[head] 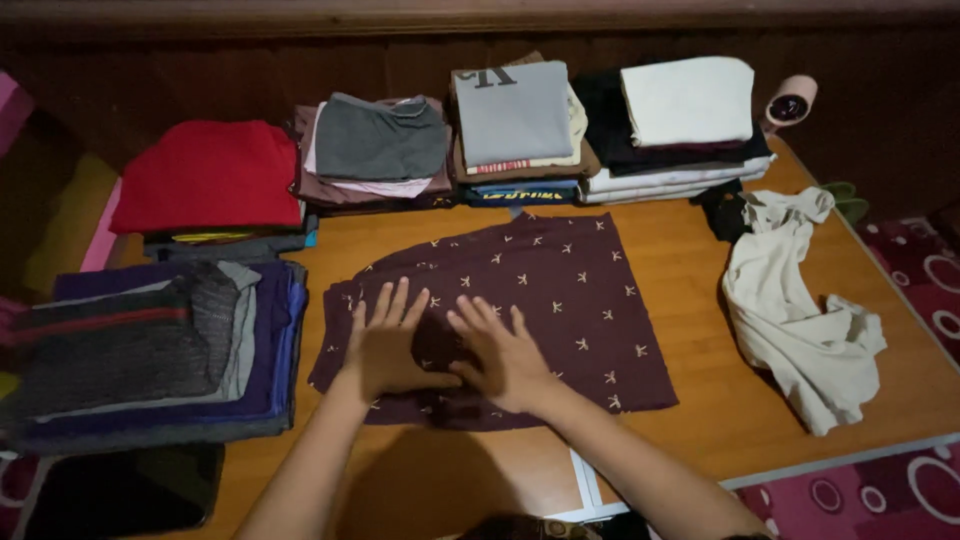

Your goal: Folding various pieces of laundry on a table.

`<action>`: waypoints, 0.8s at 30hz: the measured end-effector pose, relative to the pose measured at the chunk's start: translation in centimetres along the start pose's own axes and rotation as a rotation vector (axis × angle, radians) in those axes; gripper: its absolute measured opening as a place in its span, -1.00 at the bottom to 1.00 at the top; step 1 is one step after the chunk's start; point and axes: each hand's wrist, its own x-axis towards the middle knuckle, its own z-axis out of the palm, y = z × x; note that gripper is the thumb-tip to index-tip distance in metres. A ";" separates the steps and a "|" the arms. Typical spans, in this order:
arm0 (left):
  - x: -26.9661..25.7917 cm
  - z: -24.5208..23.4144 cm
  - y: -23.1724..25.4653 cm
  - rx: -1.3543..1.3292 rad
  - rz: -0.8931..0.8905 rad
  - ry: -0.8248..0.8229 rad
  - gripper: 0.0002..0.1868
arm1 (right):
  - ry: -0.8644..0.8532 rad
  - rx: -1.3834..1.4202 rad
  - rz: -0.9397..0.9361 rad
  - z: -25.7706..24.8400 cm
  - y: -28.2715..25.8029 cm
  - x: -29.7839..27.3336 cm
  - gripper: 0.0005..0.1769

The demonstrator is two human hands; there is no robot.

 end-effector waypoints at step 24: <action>-9.7 -3.7 -2.4 -0.401 0.207 0.264 -0.76 | 0.045 -0.266 0.581 -2.9 15.8 -5.2 -0.14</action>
